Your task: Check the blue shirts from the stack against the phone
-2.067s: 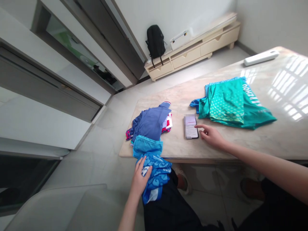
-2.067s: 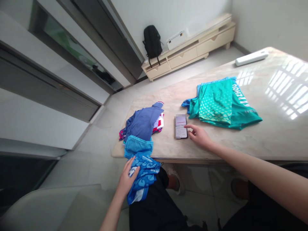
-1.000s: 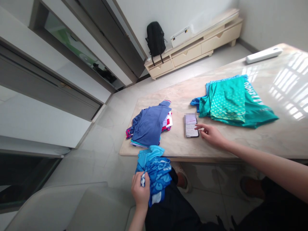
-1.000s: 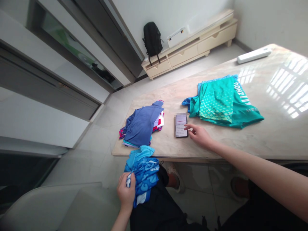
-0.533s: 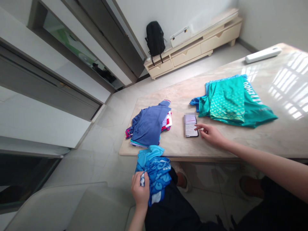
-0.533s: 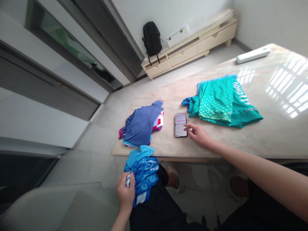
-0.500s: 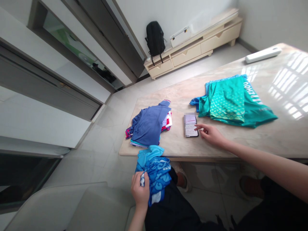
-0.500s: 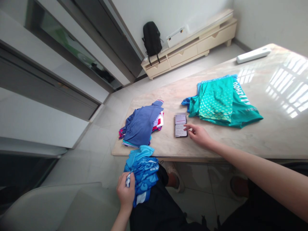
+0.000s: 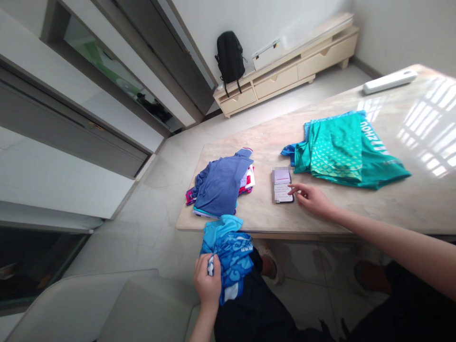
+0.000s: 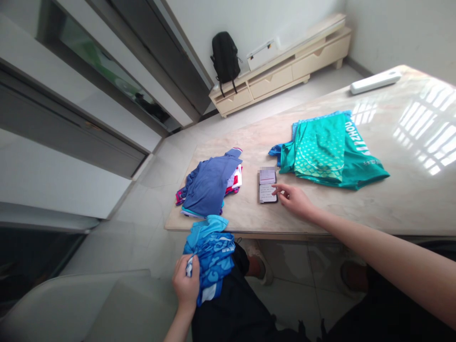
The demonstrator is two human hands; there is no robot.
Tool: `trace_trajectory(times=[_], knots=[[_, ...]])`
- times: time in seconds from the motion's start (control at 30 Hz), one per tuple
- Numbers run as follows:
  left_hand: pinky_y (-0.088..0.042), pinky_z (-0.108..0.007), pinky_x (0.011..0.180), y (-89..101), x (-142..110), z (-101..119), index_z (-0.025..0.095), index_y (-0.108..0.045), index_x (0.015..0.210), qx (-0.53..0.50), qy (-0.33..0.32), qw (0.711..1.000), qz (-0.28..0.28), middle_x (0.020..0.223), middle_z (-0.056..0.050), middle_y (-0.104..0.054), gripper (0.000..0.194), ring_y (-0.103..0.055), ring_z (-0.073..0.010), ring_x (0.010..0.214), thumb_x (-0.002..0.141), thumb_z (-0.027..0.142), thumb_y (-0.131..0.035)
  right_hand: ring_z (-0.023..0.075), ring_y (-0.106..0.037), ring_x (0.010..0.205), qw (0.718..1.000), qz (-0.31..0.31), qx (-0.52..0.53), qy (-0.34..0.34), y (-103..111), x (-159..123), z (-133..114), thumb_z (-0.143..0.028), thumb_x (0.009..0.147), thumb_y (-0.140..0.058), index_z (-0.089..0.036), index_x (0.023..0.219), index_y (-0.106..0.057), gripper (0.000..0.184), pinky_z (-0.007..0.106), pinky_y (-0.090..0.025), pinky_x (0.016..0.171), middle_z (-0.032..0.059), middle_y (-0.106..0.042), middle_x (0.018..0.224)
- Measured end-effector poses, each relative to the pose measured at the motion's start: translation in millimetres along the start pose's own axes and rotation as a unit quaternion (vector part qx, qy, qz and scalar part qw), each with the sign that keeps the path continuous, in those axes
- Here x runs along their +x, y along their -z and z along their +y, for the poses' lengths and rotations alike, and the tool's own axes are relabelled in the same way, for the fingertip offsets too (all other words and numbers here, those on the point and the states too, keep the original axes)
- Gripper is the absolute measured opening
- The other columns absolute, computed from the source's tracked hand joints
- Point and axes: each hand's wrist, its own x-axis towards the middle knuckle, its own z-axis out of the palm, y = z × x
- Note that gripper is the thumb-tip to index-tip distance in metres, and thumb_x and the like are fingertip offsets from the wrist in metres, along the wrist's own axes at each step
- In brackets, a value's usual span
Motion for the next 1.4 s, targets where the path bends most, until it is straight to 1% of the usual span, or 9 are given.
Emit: trace_trajectory(times=[0.17, 0.3, 0.5, 0.7, 0.93, 1.03, 1.27, 1.4], knots=[[-0.052, -0.034, 0.082, -0.6, -0.8, -1.6, 0.023, -0.066, 0.090, 0.002, -0.027, 1.000, 0.007, 0.087, -0.003, -0.070, 0.014, -0.067, -0.0218, 0.082, 0.100, 0.029, -0.058, 0.0166, -0.064, 0.064, 1.000, -0.001, 0.000, 0.000, -0.1, 0.8, 1.8, -0.024, 0.092, -0.055, -0.020, 0.132, -0.068, 0.042, 0.031, -0.052, 0.062, 0.0068, -0.082, 0.108], [-0.052, -0.031, 0.081, -2.4, -0.9, -3.7, 0.022, -0.065, 0.091, 0.011, -0.057, 0.998, 0.024, 0.086, -0.002, -0.069, 0.012, -0.066, -0.0201, 0.080, 0.101, 0.027, -0.059, 0.0168, -0.065, 0.064, 1.000, 0.000, 0.003, 0.000, 0.1, 0.3, 2.4, -0.024, 0.092, -0.056, -0.021, 0.133, -0.069, 0.043, 0.030, -0.053, 0.061, 0.0070, -0.082, 0.107], [-0.051, -0.029, 0.080, -2.1, 0.3, -3.1, 0.022, -0.065, 0.092, 0.016, -0.073, 0.997, 0.026, 0.087, -0.002, -0.068, 0.010, -0.065, -0.0191, 0.080, 0.101, 0.024, -0.060, 0.0175, -0.065, 0.065, 1.000, 0.000, 0.003, 0.001, -0.4, 0.3, 1.3, -0.024, 0.092, -0.056, -0.021, 0.133, -0.069, 0.043, 0.030, -0.053, 0.062, 0.0073, -0.082, 0.107], [-0.051, -0.030, 0.080, -1.9, 0.0, -2.3, 0.022, -0.064, 0.093, 0.012, -0.074, 0.997, 0.023, 0.086, -0.002, -0.068, 0.010, -0.065, -0.0188, 0.080, 0.101, 0.023, -0.060, 0.0176, -0.067, 0.067, 1.000, 0.002, -0.002, -0.003, -0.7, -0.3, 0.3, -0.023, 0.091, -0.055, -0.022, 0.131, -0.069, 0.042, 0.031, -0.053, 0.065, 0.0064, -0.082, 0.109], [-0.052, -0.031, 0.080, -2.2, -1.1, -3.3, 0.022, -0.065, 0.093, 0.012, -0.068, 0.997, 0.025, 0.087, -0.003, -0.068, 0.010, -0.065, -0.0197, 0.081, 0.101, 0.024, -0.060, 0.0164, -0.067, 0.069, 1.000, 0.005, -0.005, -0.010, -0.1, -0.5, -2.5, -0.020, 0.091, -0.053, -0.023, 0.121, -0.073, 0.036, 0.030, -0.052, 0.066, 0.0054, -0.081, 0.112], [-0.052, -0.031, 0.080, -2.0, -1.2, -3.3, 0.022, -0.065, 0.093, 0.013, -0.068, 0.997, 0.025, 0.087, -0.003, -0.068, 0.010, -0.065, -0.0198, 0.081, 0.101, 0.024, -0.060, 0.0160, -0.066, 0.067, 1.000, 0.007, -0.006, -0.009, 0.8, -0.6, -2.9, -0.020, 0.092, -0.052, -0.023, 0.122, -0.072, 0.036, 0.030, -0.052, 0.065, 0.0056, -0.080, 0.113], [-0.051, -0.031, 0.080, -2.9, -0.4, -3.4, 0.022, -0.064, 0.093, 0.010, -0.068, 0.997, 0.022, 0.087, -0.002, -0.068, 0.010, -0.065, -0.0198, 0.080, 0.101, 0.025, -0.060, 0.0155, -0.065, 0.066, 1.000, 0.021, -0.009, -0.003, 1.5, -1.0, -3.7, -0.021, 0.092, -0.052, -0.023, 0.123, -0.071, 0.036, 0.032, -0.053, 0.065, 0.0071, -0.077, 0.123], [-0.051, -0.031, 0.080, -3.0, 0.0, -2.6, 0.022, -0.065, 0.092, 0.006, -0.066, 0.998, 0.023, 0.086, -0.002, -0.068, 0.010, -0.065, -0.0198, 0.080, 0.101, 0.025, -0.060, 0.0159, -0.065, 0.065, 1.000, 0.005, -0.006, 0.001, 1.3, -0.9, -3.4, -0.021, 0.091, -0.054, -0.023, 0.128, -0.070, 0.040, 0.031, -0.053, 0.065, 0.0059, -0.080, 0.115]])
